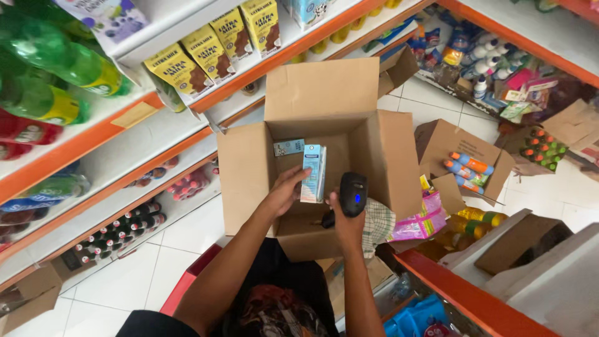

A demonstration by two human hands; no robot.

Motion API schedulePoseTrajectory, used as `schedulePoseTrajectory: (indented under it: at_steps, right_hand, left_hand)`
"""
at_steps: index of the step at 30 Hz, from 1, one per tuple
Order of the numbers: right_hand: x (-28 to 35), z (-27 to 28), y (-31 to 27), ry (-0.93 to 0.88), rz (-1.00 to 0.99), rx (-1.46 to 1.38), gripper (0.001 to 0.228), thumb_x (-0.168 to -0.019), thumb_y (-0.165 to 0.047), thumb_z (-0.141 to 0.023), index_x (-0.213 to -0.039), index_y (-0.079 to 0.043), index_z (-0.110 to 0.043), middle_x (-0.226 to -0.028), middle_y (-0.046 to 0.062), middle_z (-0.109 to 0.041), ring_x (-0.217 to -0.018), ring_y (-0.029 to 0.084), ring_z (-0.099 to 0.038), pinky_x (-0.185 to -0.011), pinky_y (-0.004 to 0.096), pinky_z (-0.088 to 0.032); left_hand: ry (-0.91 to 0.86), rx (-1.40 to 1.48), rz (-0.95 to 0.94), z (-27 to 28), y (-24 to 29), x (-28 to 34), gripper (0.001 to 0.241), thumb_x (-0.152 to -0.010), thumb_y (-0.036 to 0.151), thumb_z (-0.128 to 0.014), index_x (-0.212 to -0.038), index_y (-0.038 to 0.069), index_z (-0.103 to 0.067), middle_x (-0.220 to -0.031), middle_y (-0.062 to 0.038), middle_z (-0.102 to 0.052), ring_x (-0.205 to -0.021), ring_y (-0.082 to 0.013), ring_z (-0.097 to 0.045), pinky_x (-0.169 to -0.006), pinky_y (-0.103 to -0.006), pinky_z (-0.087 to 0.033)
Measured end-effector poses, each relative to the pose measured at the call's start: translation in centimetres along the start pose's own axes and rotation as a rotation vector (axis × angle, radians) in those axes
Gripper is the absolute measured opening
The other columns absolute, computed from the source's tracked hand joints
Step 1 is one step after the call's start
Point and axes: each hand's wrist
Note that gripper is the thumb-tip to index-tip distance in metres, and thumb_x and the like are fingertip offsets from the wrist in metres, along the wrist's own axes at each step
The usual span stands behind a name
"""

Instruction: The person scans several cartons of milk using a handheld scanner and places them into a cardboard box.

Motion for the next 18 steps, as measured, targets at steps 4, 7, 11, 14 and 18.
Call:
schedulePoseTrajectory:
  at_steps: [4,7,11,14,18]
  right_hand:
    - [3.6,-0.7,-2.1,-0.052,0.118,0.067,0.034,-0.09,-0.021,-0.08,-0.115,0.0,-0.073,-0.098,0.005,-0.073,-0.086,0.013,-0.067,-0.076,0.03,-0.054]
    - [5.7,-1.1,-2.8,-0.007,0.08,0.021,0.039,-0.085,-0.023,-0.084,-0.115,-0.001,-0.069,-0.097,0.006,-0.074,-0.086,0.015,-0.07,-0.078,0.031,-0.056]
    - [6.9,-1.6,-3.5,0.002,0.14,0.02,0.039,-0.085,-0.022,-0.083,-0.116,-0.003,-0.069,-0.103,0.004,-0.073,-0.092,0.014,-0.068,-0.082,0.03,-0.055]
    - [6.8,-1.8,-3.3,0.012,0.107,-0.102,0.038,-0.087,-0.02,-0.081,-0.119,-0.004,-0.067,-0.105,0.003,-0.071,-0.094,0.013,-0.067,-0.083,0.03,-0.054]
    - [8.3,-1.5,-4.1,-0.117,0.107,-0.31,0.046,-0.082,-0.008,-0.086,-0.122,-0.003,-0.063,-0.102,0.005,-0.068,-0.093,0.016,-0.065,-0.082,0.03,-0.054]
  left_hand:
    - [-0.095,0.012,-0.098,-2.2,2.0,3.9,0.043,-0.099,0.027,-0.064,-0.135,0.004,-0.06,-0.118,-0.004,-0.07,-0.108,-0.0147,-0.067,-0.091,-0.0368,-0.059]
    - [-0.129,-0.008,-0.148,-2.9,2.9,6.2,0.043,-0.1,0.026,-0.064,-0.137,0.004,-0.06,-0.115,-0.007,-0.07,-0.103,-0.017,-0.066,-0.089,-0.0369,-0.057]
    - [-0.098,-0.013,-0.205,-3.6,3.5,8.0,0.045,-0.099,0.024,-0.066,-0.137,0.002,-0.06,-0.118,-0.006,-0.069,-0.106,-0.0149,-0.066,-0.095,-0.0342,-0.055]
    - [-0.063,-0.06,-0.263,-3.6,4.1,9.0,0.048,-0.097,0.024,-0.068,-0.138,0.002,-0.055,-0.118,-0.006,-0.07,-0.109,-0.0147,-0.067,-0.098,-0.0334,-0.055]
    - [0.042,-0.134,-0.324,-4.4,5.3,9.7,0.046,-0.097,0.021,-0.075,-0.13,-0.004,-0.053,-0.112,-0.012,-0.069,-0.107,-0.02,-0.066,-0.096,-0.0369,-0.054]
Point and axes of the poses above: each hand's wrist, its own x-axis away from the middle knuckle, its own z-axis out of the back of the hand, y = z × x
